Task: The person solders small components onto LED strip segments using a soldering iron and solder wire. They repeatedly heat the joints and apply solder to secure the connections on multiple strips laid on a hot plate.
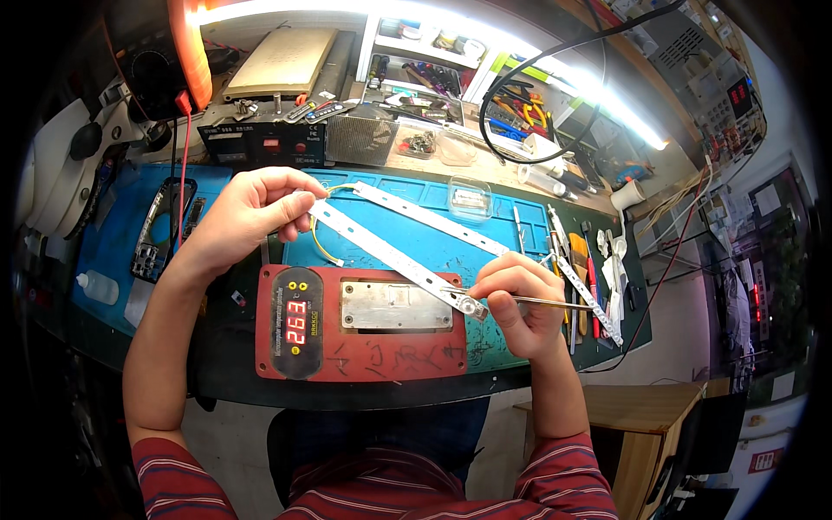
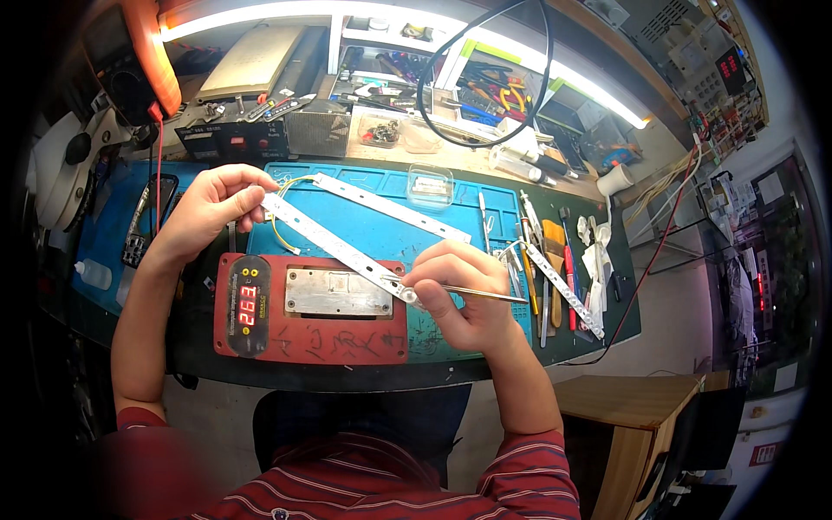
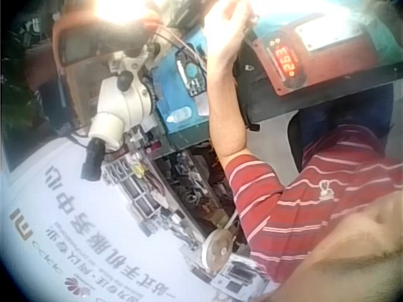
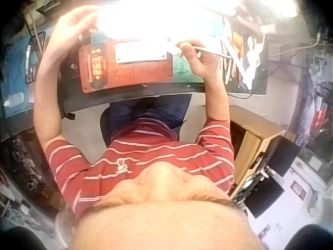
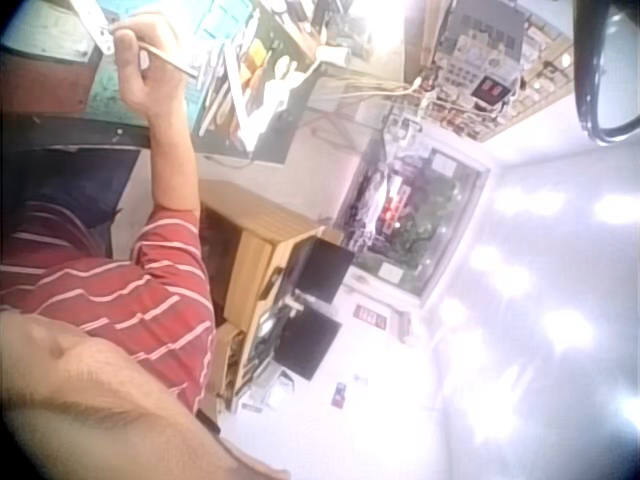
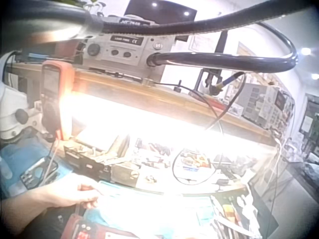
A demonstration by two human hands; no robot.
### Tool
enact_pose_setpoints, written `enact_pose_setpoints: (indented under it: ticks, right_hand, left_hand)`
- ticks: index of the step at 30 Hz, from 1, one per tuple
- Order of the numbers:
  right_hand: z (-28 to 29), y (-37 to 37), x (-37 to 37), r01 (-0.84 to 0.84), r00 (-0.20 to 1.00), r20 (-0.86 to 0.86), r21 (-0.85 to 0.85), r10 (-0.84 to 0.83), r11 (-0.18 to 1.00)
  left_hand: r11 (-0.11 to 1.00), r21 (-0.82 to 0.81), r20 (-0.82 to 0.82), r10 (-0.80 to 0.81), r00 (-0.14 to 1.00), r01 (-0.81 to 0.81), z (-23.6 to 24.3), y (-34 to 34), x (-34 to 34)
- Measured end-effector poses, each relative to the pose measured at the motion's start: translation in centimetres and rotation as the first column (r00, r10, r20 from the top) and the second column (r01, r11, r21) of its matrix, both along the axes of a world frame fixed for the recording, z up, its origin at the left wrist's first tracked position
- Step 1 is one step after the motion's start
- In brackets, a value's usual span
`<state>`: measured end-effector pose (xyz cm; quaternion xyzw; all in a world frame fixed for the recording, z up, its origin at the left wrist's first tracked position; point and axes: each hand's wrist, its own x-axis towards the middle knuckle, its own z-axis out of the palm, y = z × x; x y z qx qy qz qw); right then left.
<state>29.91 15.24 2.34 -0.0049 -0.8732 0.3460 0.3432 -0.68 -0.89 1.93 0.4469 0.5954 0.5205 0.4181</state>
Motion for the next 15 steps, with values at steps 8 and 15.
enact_pose_setpoints:
  ticks: [8, 15]
  right_hand:
    - [0.03, 0.04, 0.08, -0.007, 1.000, 0.008, -0.007, 0.007, 1.000]
    - [0.03, 0.03, 0.03, -0.012, 1.000, 0.016, 0.000, 0.012, 1.000]
  left_hand:
    - [1.000, 0.003, -0.001, -0.001, 1.000, 0.001, 0.00, 0.00, 0.02]
    - [1.000, 0.000, 0.002, 0.005, 1.000, -0.005, -0.12, 0.04, 0.03]
